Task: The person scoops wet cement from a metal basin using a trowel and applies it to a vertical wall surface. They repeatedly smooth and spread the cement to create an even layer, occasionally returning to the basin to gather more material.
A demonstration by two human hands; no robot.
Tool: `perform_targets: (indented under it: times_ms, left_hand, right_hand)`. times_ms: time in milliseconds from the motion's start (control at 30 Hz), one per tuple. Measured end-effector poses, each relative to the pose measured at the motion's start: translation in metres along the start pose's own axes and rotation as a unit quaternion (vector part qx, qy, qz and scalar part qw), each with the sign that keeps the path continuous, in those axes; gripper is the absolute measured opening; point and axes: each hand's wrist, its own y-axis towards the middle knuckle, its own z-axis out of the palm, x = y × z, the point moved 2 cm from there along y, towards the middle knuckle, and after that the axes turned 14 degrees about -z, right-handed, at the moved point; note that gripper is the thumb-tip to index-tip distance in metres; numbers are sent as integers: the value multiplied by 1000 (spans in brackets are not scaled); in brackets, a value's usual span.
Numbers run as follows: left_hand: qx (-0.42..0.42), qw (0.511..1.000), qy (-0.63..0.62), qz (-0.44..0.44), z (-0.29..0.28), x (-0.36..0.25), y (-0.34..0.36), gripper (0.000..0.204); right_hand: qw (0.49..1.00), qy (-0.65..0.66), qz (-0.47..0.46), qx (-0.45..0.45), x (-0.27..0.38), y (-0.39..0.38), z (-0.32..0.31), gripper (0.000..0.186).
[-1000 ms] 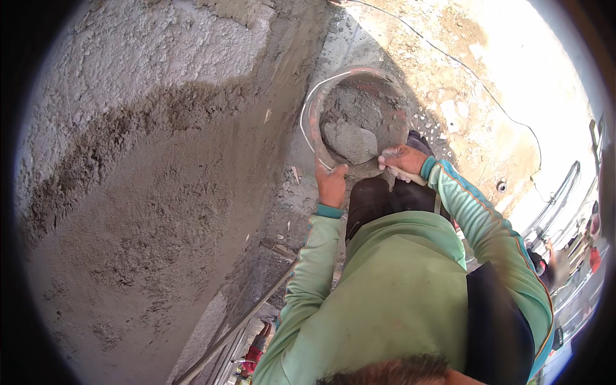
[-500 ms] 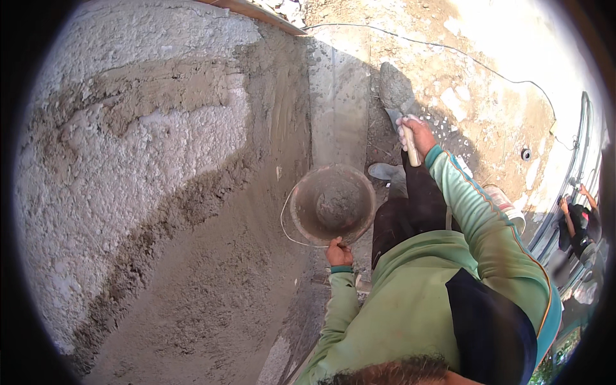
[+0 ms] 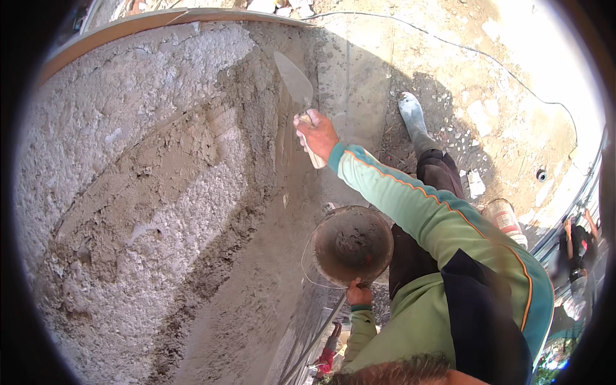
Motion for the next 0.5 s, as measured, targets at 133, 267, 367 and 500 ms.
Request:
perform_targets:
  times_ms: [133,267,367,500]
  left_hand:
    - [57,962,-267,15,6,-25,50,18]
    - [197,762,-597,-156,-11,-115,69,26]
    - [157,796,-584,18,-60,-169,46,53]
    - [178,829,-467,251,-111,-190,26,67]
  right_hand:
    - [982,-84,85,143,71,-146,-65,24]
    - [800,-517,22,304,101,-220,-155,33]
    - [684,-677,-3,270,79,-222,-178,35]
    - [667,-717,-46,198,63,-239,-154,32]
